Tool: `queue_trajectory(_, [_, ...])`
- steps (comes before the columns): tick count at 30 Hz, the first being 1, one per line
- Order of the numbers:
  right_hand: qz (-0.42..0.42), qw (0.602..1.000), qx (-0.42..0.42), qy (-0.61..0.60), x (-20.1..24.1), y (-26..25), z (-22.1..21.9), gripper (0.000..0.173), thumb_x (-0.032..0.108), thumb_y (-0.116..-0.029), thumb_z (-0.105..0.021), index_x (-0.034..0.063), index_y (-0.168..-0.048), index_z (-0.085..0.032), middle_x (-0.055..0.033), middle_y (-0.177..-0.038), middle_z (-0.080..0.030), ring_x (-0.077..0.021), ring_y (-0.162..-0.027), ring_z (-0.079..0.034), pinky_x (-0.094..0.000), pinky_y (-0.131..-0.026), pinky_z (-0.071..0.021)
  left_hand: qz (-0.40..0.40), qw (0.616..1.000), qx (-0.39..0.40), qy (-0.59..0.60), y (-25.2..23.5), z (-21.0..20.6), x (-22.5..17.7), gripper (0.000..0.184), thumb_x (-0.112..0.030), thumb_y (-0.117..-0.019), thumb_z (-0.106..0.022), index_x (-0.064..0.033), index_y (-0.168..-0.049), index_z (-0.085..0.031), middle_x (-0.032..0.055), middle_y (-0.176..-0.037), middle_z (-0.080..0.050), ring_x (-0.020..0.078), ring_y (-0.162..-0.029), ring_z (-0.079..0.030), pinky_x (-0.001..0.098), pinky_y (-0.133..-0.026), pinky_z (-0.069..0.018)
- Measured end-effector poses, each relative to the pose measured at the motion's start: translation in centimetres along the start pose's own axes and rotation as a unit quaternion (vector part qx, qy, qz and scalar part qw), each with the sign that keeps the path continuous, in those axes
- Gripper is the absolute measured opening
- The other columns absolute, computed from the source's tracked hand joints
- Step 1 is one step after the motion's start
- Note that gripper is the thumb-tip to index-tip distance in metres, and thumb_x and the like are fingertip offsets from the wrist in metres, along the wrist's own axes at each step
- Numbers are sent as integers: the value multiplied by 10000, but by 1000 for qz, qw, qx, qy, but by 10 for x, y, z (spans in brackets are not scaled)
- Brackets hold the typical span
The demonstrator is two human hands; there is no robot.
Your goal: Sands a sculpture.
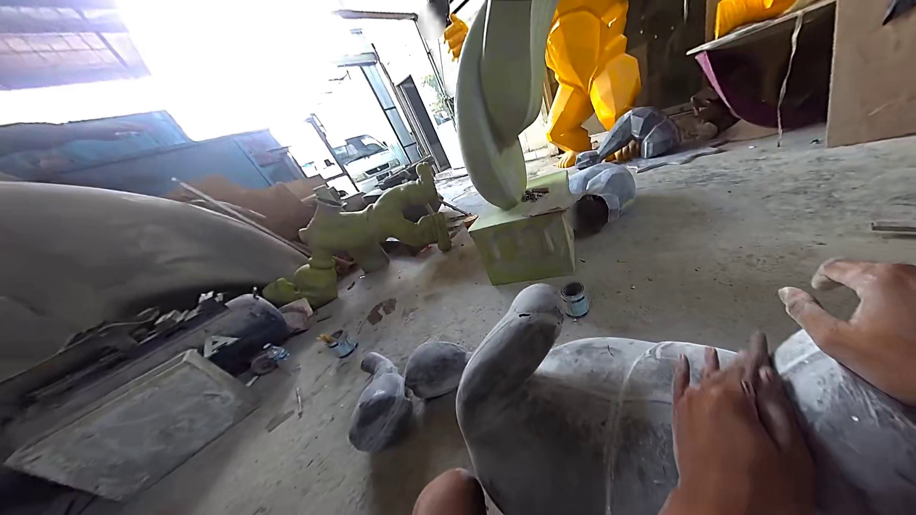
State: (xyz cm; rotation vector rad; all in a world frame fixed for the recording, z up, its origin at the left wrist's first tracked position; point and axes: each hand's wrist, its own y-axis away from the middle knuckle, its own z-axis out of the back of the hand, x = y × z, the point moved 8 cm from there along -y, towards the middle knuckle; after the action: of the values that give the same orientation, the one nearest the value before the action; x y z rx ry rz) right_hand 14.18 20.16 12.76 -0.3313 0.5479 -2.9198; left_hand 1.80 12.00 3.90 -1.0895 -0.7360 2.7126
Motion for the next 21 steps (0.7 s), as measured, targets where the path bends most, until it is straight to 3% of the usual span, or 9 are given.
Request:
queue_trajectory(3, [21,999,-22,23,-7,-8,0,385,504,-930,-645,129,-915,-729,-185,-779,-676,-432,-777,-681,-624,-598,-495,-19,997,-23,-72,23,5,-2,429,-261,-1093,-390,-130,-1420,-634,-13,-1356,-690,136,-1330,-594,465,-1234,-343])
queue_trajectory(5, [14,997,-43,58,-2,1,7,397,525,-933,-628,144,-883,-724,-156,-735,-659,-404,-715,-669,-589,-556,-479,-36,995,-30,-92,61,12,-2,416,-244,-1066,-450,-52,-1367,-664,44,-1397,-661,196,-1382,-554,503,-1245,-321])
queue_trajectory(7, [12,993,-73,94,4,8,12,418,524,-953,-567,148,-802,-668,-115,-649,-608,-346,-607,-634,-511,-478,-424,-49,996,-22,-74,66,11,-2,443,-231,-1066,-420,-19,-1391,-634,71,-1444,-623,227,-1432,-500,549,-1263,-269])
queue_trajectory(10, [-1,992,-67,110,5,8,14,435,553,-967,-538,168,-836,-691,-101,-666,-627,-327,-624,-646,-499,-490,-426,-15,999,-21,-35,15,1,4,462,-280,-1100,-324,-168,-1439,-618,-37,-1360,-685,121,-1356,-567,491,-1230,-359])
queue_trajectory(12, [1,994,-46,96,2,9,14,426,559,-967,-556,174,-920,-732,-116,-714,-652,-348,-671,-662,-524,-511,-442,15,999,-7,-28,7,-4,6,458,-309,-1111,-314,-206,-1444,-610,-46,-1288,-718,89,-1286,-611,444,-1195,-398])
queue_trajectory(14, [9,996,-28,81,2,8,15,387,544,-961,-587,188,-954,-740,-113,-739,-665,-351,-697,-668,-538,-531,-462,-12,997,-7,-74,40,2,1,469,-295,-1102,-345,-141,-1485,-567,-15,-1413,-651,113,-1360,-561,463,-1224,-372])
queue_trajectory(15, [15,996,-35,82,2,9,16,376,528,-966,-582,182,-927,-725,-110,-715,-649,-344,-667,-658,-527,-509,-457,-32,996,-11,-87,57,6,-1,465,-277,-1086,-384,-69,-1440,-601,39,-1444,-627,181,-1399,-534,506,-1236,-338])
queue_trajectory(17, [23,993,-67,93,6,15,17,401,505,-984,-548,157,-838,-682,-106,-635,-597,-329,-577,-620,-486,-452,-404,-44,995,-16,-91,70,11,-2,458,-264,-1073,-404,-36,-1396,-635,60,-1451,-618,231,-1423,-510,547,-1247,-293])
queue_trajectory(21, [-3,992,-48,113,3,11,14,444,570,-978,-514,183,-894,-716,-102,-671,-634,-330,-639,-654,-501,-504,-431,15,999,-2,-30,9,-2,7,464,-304,-1104,-313,-211,-1438,-622,-61,-1314,-708,92,-1305,-600,441,-1208,-385])
